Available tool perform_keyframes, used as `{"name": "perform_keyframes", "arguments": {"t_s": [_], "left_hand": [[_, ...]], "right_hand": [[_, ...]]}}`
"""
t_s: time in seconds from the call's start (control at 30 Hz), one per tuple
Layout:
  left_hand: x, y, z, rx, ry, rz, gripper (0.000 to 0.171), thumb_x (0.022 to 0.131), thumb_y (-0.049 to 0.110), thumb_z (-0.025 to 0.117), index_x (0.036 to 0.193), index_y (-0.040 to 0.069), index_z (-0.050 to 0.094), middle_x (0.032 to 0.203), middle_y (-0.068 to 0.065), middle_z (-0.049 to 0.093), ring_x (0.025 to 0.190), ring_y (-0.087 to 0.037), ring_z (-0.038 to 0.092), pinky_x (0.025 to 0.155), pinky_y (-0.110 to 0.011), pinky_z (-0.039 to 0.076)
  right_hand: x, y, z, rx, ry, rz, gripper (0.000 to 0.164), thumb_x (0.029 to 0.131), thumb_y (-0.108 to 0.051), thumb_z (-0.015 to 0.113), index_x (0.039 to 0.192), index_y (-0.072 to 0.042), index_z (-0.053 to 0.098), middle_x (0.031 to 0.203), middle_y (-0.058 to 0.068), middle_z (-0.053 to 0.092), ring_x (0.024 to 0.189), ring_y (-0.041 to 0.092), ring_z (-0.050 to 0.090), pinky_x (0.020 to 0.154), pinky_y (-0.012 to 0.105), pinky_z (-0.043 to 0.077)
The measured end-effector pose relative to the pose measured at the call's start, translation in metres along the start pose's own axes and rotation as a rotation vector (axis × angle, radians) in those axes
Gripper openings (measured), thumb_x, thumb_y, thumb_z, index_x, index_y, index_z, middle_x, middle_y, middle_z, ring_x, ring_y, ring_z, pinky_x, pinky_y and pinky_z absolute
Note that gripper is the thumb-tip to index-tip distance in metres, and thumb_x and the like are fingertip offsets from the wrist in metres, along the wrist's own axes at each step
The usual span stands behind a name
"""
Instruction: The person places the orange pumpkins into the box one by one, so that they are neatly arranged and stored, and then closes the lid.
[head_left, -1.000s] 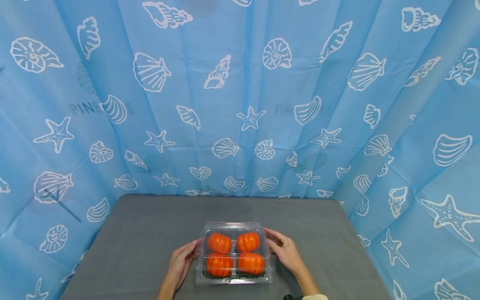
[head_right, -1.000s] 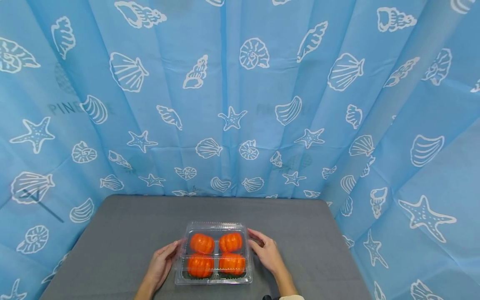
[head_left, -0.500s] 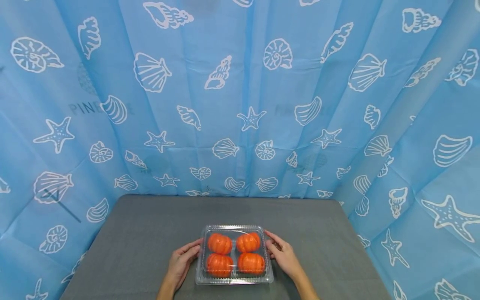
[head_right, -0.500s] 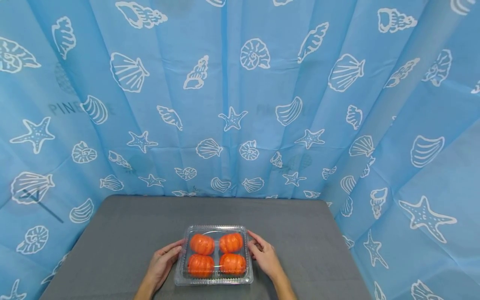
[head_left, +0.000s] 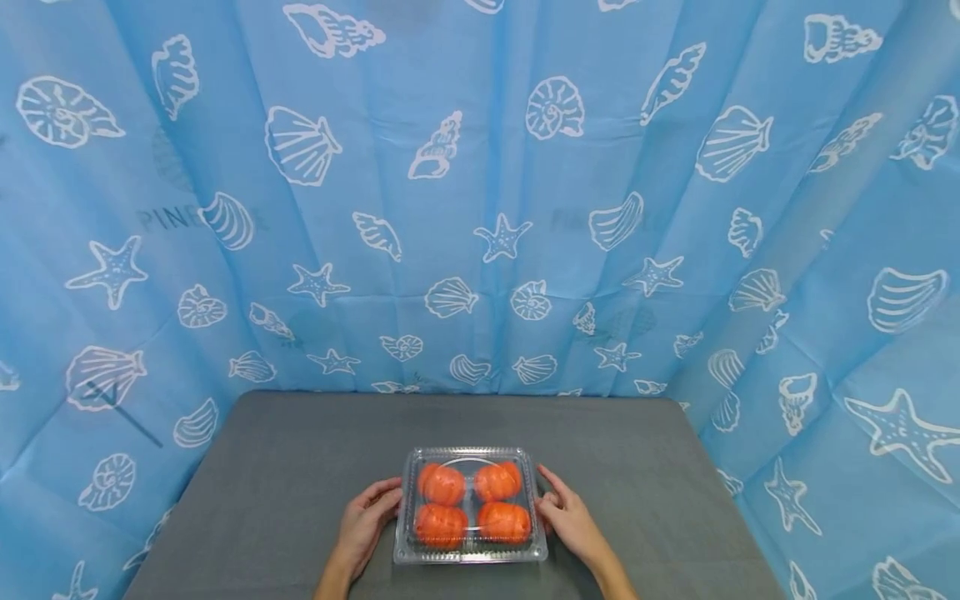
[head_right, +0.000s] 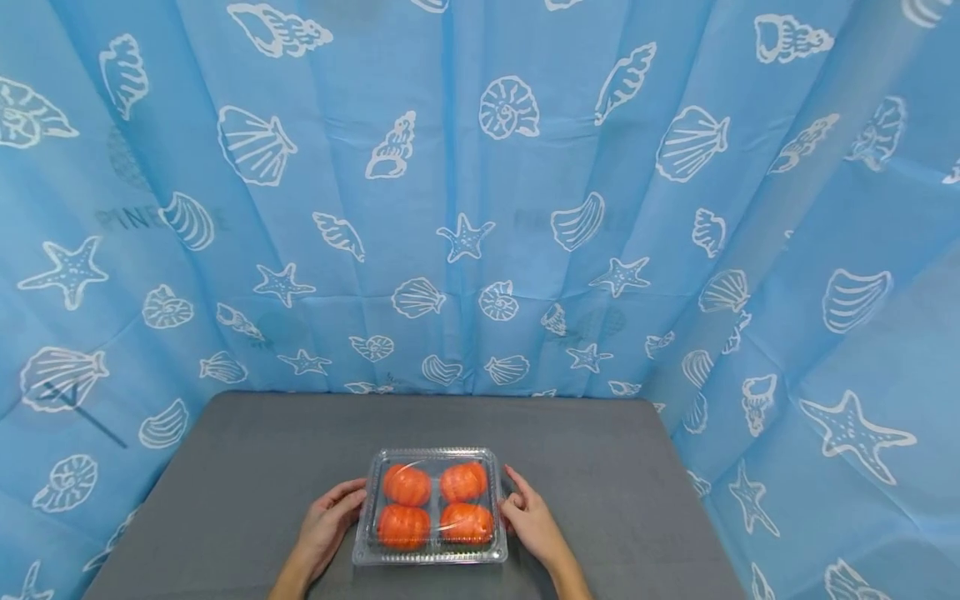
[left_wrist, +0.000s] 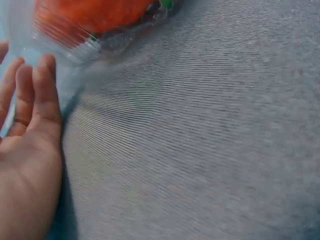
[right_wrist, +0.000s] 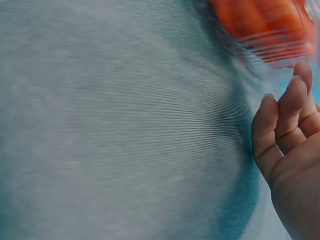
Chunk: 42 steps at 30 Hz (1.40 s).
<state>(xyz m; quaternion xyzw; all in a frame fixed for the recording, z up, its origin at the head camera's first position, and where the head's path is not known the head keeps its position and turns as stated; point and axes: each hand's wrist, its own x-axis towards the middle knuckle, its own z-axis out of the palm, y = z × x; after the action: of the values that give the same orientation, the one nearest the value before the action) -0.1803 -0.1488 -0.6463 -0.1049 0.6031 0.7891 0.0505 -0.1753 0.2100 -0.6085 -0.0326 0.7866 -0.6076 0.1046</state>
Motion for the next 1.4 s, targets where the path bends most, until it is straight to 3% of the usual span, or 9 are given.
{"name": "perform_keyframes", "arguments": {"t_s": [0.13,0.3,0.47,0.73,0.9,1.07,1.23,1.33,1.4], "left_hand": [[0.003,0.008,0.002,0.022,0.011,-0.063,0.032,0.094,0.023,0.073,0.114,-0.001,0.07,0.093,0.004,0.073,0.085,-0.01,0.067,0.075,-0.025,0.059],[0.007,0.019,0.003,0.049,0.001,-0.103,0.031,0.096,0.028,0.07,0.113,0.002,0.07,0.09,0.002,0.071,0.084,-0.012,0.067,0.075,-0.026,0.06],[0.005,0.028,0.005,0.071,0.02,-0.102,0.043,0.097,0.029,0.069,0.125,-0.004,0.066,0.096,0.0,0.072,0.091,-0.012,0.066,0.078,-0.026,0.059],[-0.008,0.027,0.009,0.122,-0.005,-0.078,0.061,0.097,0.035,0.069,0.141,-0.005,0.056,0.126,-0.01,0.071,0.104,-0.01,0.068,0.09,-0.027,0.06],[-0.01,0.018,0.015,0.207,-0.023,-0.063,0.06,0.096,0.035,0.071,0.138,-0.005,0.057,0.118,-0.012,0.073,0.101,-0.018,0.072,0.088,-0.031,0.062],[-0.007,0.013,0.018,0.2,0.005,-0.062,0.051,0.096,0.032,0.071,0.128,-0.006,0.061,0.11,-0.016,0.073,0.093,-0.02,0.073,0.082,-0.031,0.063],[-0.008,0.016,0.021,0.148,-0.007,-0.075,0.035,0.099,0.025,0.067,0.116,-0.004,0.062,0.099,-0.013,0.073,0.088,-0.019,0.074,0.08,-0.034,0.064],[-0.008,0.018,0.028,0.114,-0.021,-0.082,0.021,0.102,0.018,0.059,0.107,-0.002,0.061,0.091,-0.009,0.071,0.084,-0.019,0.074,0.079,-0.036,0.064],[-0.007,0.018,0.035,0.096,-0.039,-0.081,0.016,0.102,0.015,0.053,0.101,0.001,0.06,0.088,-0.007,0.07,0.083,-0.019,0.073,0.079,-0.038,0.064]], "right_hand": [[-0.003,0.0,0.01,0.012,0.119,0.069,0.032,0.101,-0.02,0.061,0.123,0.003,0.06,0.065,-0.006,0.051,0.052,0.006,0.047,0.051,0.021,0.045],[-0.002,-0.001,0.025,0.015,0.25,0.073,0.027,0.102,-0.025,0.062,0.096,0.002,0.065,0.062,-0.007,0.046,0.049,0.003,0.041,0.048,0.02,0.037],[0.007,-0.001,0.033,-0.027,0.321,0.038,0.028,0.103,-0.025,0.061,0.094,0.001,0.064,0.062,-0.007,0.047,0.051,0.002,0.043,0.051,0.02,0.037],[0.025,0.001,0.033,-0.075,0.407,-0.026,0.028,0.103,-0.023,0.059,0.095,0.002,0.067,0.061,-0.008,0.048,0.051,0.002,0.043,0.05,0.02,0.036],[0.037,-0.001,0.034,-0.094,0.466,-0.012,0.026,0.103,-0.021,0.059,0.095,0.002,0.066,0.064,-0.005,0.051,0.054,0.004,0.045,0.054,0.021,0.039],[0.041,-0.006,0.033,-0.086,0.474,0.016,0.035,0.104,-0.029,0.058,0.089,0.002,0.064,0.061,-0.003,0.052,0.049,0.004,0.045,0.049,0.022,0.04],[0.029,-0.006,0.033,-0.062,0.383,0.089,0.061,0.108,-0.047,0.044,0.066,-0.004,0.055,0.049,-0.005,0.047,0.036,0.009,0.04,0.038,0.028,0.04],[0.022,-0.004,0.034,-0.004,0.305,0.117,0.061,0.109,-0.044,0.042,0.063,-0.006,0.054,0.047,-0.004,0.049,0.036,0.009,0.041,0.039,0.029,0.042],[0.019,-0.001,0.034,0.065,0.281,0.124,0.053,0.109,-0.037,0.043,0.069,-0.005,0.057,0.05,-0.004,0.05,0.039,0.009,0.042,0.04,0.029,0.045]]}}
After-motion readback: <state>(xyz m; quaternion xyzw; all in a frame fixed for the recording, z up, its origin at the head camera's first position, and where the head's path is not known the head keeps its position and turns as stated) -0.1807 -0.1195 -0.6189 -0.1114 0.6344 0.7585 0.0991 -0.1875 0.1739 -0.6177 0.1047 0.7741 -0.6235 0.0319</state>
